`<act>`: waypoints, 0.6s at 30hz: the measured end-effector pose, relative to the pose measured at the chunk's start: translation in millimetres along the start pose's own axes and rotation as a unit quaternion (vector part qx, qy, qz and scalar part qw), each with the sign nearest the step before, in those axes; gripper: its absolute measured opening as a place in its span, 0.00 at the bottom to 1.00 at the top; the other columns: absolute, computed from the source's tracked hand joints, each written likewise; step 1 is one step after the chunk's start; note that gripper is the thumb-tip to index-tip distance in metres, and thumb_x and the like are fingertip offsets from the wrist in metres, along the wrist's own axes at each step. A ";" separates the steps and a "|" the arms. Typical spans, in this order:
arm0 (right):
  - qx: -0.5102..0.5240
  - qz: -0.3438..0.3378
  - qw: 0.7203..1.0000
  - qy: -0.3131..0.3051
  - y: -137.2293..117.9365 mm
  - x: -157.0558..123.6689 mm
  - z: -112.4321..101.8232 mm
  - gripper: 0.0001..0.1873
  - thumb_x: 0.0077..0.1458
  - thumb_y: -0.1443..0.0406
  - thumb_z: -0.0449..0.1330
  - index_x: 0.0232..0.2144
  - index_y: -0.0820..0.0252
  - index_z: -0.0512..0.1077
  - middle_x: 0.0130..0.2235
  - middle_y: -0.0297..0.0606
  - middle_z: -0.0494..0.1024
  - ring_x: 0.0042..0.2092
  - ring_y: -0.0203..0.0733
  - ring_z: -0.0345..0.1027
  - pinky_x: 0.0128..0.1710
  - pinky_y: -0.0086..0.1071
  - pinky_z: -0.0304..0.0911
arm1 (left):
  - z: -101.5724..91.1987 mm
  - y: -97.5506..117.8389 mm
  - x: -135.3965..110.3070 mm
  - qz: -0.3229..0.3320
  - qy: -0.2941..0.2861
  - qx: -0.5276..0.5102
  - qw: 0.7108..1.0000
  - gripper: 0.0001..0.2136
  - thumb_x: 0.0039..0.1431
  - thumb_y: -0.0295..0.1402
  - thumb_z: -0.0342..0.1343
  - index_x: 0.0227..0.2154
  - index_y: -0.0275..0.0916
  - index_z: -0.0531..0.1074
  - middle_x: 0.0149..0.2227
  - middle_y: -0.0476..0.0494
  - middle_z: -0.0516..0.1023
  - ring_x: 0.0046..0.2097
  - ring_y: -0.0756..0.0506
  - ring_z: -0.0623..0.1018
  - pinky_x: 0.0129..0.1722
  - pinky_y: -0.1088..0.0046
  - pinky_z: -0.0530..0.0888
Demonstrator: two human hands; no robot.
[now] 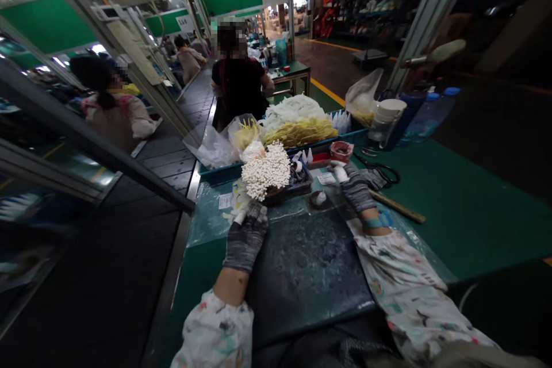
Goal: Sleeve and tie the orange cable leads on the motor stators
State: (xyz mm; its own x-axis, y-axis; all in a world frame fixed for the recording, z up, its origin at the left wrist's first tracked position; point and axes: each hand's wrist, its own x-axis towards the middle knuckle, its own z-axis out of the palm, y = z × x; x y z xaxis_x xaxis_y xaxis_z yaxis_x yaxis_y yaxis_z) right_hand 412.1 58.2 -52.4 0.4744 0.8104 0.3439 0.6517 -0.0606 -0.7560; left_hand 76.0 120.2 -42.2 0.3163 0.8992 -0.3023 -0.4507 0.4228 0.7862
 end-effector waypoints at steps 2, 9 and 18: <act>-0.012 0.008 1.000 0.005 -1.0 -2.0 -16.3 0.20 0.69 0.60 0.54 0.56 0.60 0.76 0.51 0.49 0.83 0.52 0.51 0.78 0.57 0.50 0.73 | -5.2 4.7 -11.1 -0.009 0.014 -0.021 1.000 0.11 0.61 0.31 0.61 0.46 0.41 0.81 0.46 0.41 0.85 0.45 0.44 0.84 0.40 0.70 0.81; -0.058 -0.017 0.996 -0.059 -3.7 -22.9 -40.1 0.16 0.53 0.62 0.65 0.44 0.57 0.84 0.43 0.44 0.85 0.47 0.55 0.79 0.56 0.53 0.73 | -14.1 19.9 -19.6 0.018 0.071 -0.078 0.994 0.10 0.55 0.26 0.64 0.41 0.37 0.80 0.33 0.47 0.83 0.31 0.51 0.81 0.26 0.81 0.74; -0.149 0.030 0.988 0.002 -5.7 88.6 -87.1 0.16 0.67 0.64 0.62 0.55 0.61 0.75 0.55 0.44 0.80 0.55 0.47 0.76 0.59 0.49 0.72 | -13.2 24.2 -26.8 -0.073 0.070 -0.116 0.988 0.09 0.46 0.24 0.63 0.33 0.36 0.78 0.22 0.51 0.70 0.21 0.52 0.70 0.18 0.80 0.68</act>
State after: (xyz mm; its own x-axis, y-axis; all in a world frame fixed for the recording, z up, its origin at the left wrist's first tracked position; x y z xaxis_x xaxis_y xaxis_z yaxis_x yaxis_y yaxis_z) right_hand 502.0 79.6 30.9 0.5188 0.7980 0.3068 0.7680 -0.2774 -0.5772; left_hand 45.6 107.8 -22.2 0.2801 0.8268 -0.4877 -0.5941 0.5484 0.5885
